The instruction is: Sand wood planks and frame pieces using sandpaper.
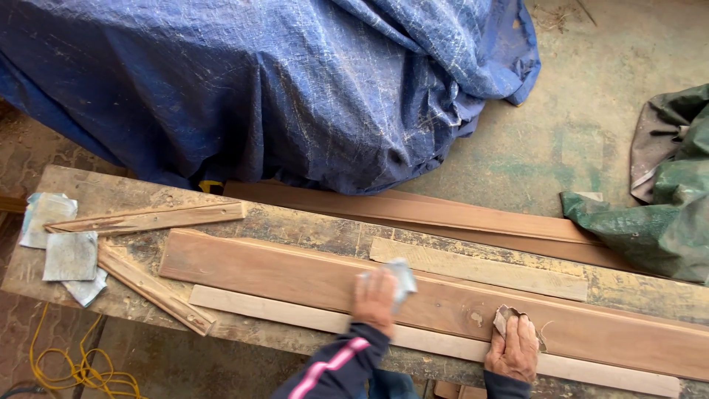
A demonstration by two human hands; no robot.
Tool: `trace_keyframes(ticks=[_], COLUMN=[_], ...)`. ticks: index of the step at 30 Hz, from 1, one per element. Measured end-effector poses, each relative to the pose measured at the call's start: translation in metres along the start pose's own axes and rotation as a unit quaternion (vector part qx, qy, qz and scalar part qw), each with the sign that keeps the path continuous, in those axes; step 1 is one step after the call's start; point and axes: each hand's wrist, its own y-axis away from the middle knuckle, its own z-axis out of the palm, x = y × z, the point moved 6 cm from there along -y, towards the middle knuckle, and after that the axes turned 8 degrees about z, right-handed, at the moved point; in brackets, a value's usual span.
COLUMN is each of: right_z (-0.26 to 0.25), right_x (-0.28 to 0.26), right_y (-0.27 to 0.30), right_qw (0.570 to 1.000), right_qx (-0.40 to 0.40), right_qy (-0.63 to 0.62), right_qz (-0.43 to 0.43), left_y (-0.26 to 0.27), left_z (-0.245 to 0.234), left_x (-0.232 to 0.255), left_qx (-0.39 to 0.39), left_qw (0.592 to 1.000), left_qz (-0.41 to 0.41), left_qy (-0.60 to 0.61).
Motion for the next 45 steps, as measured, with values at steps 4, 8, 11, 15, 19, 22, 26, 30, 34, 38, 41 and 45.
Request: trace_keyframes(ticks=[4,8,11,15,19,22,26,30,34,38,41,45], right_z=[0.004,-0.002,-0.004,-0.004,-0.003,-0.002,0.003,0.000,-0.001,0.003,0.005,0.007], right_x=[0.008,0.007,0.002,0.004,0.008,0.006,0.014,0.011,0.015,0.017,0.021,0.022], right_y=[0.000,0.002,-0.002,-0.003,0.000,-0.003,0.000,-0.003,-0.002,-0.001,0.000,0.002], right_qw=[1.000,1.000,1.000,0.999,1.000,1.000,0.999,0.999,0.998,0.998,0.998,0.999], right_qx=[0.001,-0.016,-0.011,-0.002,-0.009,-0.015,-0.017,-0.019,-0.020,-0.016,-0.016,-0.026], right_qy=[-0.001,-0.008,-0.018,-0.034,-0.026,-0.008,-0.023,-0.022,-0.038,-0.027,-0.022,0.002], right_qz=[-0.008,-0.018,-0.014,-0.025,-0.009,-0.014,-0.028,-0.038,-0.053,-0.057,-0.053,-0.024], left_y=[-0.028,-0.018,-0.001,0.045,0.070,0.051,0.006,-0.022,-0.011,0.021,0.042,0.047], left_z=[0.057,0.053,0.002,-0.103,-0.119,-0.068,0.031,0.051,0.019,-0.059,-0.108,-0.069], left_x=[0.103,0.061,-0.038,-0.164,-0.198,-0.147,0.009,0.105,0.051,-0.105,-0.163,-0.128], left_qx=[-0.049,-0.053,-0.035,-0.105,-0.073,-0.014,-0.005,-0.032,-0.042,-0.032,-0.051,0.003], left_qw=[0.993,0.991,0.999,0.969,0.951,0.947,0.995,0.998,0.997,0.985,0.938,0.943], left_qz=[0.095,0.106,0.038,-0.100,-0.152,-0.210,-0.036,0.054,0.065,-0.112,-0.247,-0.210], left_qy=[0.056,0.065,-0.012,-0.200,-0.258,-0.242,-0.098,-0.006,0.023,-0.129,-0.238,-0.258])
